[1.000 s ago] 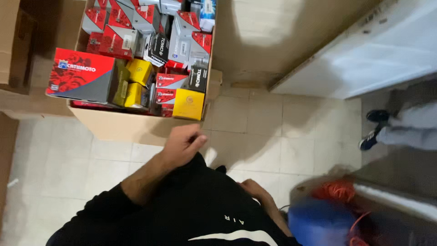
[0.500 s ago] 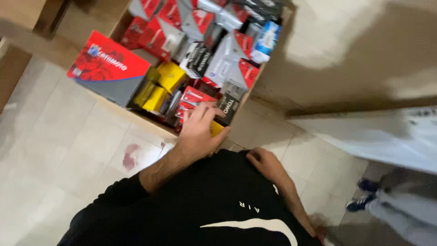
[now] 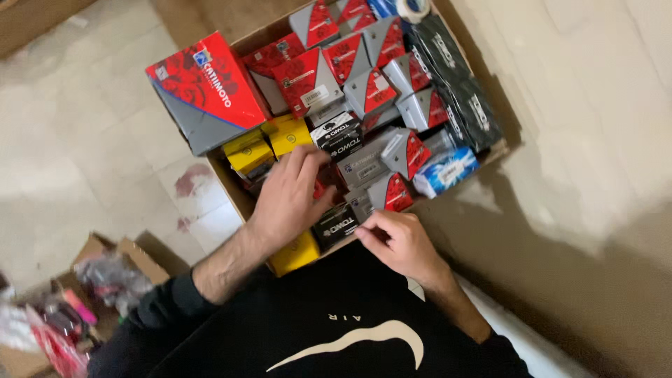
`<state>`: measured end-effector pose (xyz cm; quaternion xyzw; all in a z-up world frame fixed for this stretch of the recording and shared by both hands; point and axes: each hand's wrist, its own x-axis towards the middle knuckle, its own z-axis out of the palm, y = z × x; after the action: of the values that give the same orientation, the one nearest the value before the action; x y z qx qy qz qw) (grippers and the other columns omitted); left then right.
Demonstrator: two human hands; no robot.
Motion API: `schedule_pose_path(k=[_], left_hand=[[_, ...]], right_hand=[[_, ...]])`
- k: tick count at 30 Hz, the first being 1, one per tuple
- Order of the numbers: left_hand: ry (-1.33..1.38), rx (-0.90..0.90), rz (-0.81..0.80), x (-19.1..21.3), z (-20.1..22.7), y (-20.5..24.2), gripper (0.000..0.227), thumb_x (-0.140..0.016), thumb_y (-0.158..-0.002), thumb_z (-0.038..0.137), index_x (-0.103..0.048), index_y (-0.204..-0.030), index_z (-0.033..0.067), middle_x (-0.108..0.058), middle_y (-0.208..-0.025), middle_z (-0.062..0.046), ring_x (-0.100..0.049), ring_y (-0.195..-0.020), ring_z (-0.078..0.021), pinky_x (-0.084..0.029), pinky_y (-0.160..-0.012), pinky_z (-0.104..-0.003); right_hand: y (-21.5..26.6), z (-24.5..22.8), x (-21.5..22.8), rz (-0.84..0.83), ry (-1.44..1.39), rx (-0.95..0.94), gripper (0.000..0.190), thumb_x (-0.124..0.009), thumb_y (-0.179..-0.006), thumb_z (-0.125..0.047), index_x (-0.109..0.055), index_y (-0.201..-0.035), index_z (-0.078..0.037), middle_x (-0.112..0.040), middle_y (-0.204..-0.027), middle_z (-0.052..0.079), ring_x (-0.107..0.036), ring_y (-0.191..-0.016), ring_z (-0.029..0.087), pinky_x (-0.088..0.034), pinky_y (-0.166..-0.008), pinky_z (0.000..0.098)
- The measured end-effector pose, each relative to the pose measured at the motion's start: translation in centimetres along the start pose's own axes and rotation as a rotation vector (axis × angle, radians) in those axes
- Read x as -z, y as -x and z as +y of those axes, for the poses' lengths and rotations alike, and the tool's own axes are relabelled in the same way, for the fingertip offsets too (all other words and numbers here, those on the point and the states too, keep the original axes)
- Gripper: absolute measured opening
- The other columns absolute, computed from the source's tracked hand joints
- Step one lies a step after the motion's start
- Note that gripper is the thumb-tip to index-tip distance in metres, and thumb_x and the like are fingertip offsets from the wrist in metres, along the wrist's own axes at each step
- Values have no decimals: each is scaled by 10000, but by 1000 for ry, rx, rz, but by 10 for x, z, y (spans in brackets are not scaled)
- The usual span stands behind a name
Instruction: The person opens small boxes containing mechanical parts, removes the parts from plastic bags, and inspects them. They then place the parts back into the bags and boxes, and move the boxes to a nearby shelf.
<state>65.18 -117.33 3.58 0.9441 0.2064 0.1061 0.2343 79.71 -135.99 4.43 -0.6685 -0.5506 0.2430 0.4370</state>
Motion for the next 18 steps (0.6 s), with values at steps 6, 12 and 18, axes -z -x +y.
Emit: schedule_pose_path(k=[6,12,18], left_hand=[[-599,60,-54,-24,10,-48,793,-905,-633,429,-555,-1273,120,-507,-1162,-41,-550,-999,-238,-450,-794,-368],[-576,36,70,-22,9,-53,509,-800,-655,256,-678,-1120,87,-622,-986,-57,-686,-853,-193,-582,-660,-276],[260,110,305,13,26,-18,668,-705,-639,234,-643,-1272,31,-653,-1078,-174,-715,-948,-413,-616,-731,-485]], right_hand=[[-9,36,22,-375,-224,104,440,-674,-946,-269,-437,-605,-123,-445,-487,108,-509,-441,314,-403,-441,362],[-17,44,56,-457,-406,121,446,-691,-949,-247,-446,-594,-131,-413,-488,58,-418,-419,202,-356,-428,308],[-16,59,68,-115,-541,158,164,-640,-972,-233,-591,-969,-77,-572,-811,61,-507,-681,170,-443,-627,305]])
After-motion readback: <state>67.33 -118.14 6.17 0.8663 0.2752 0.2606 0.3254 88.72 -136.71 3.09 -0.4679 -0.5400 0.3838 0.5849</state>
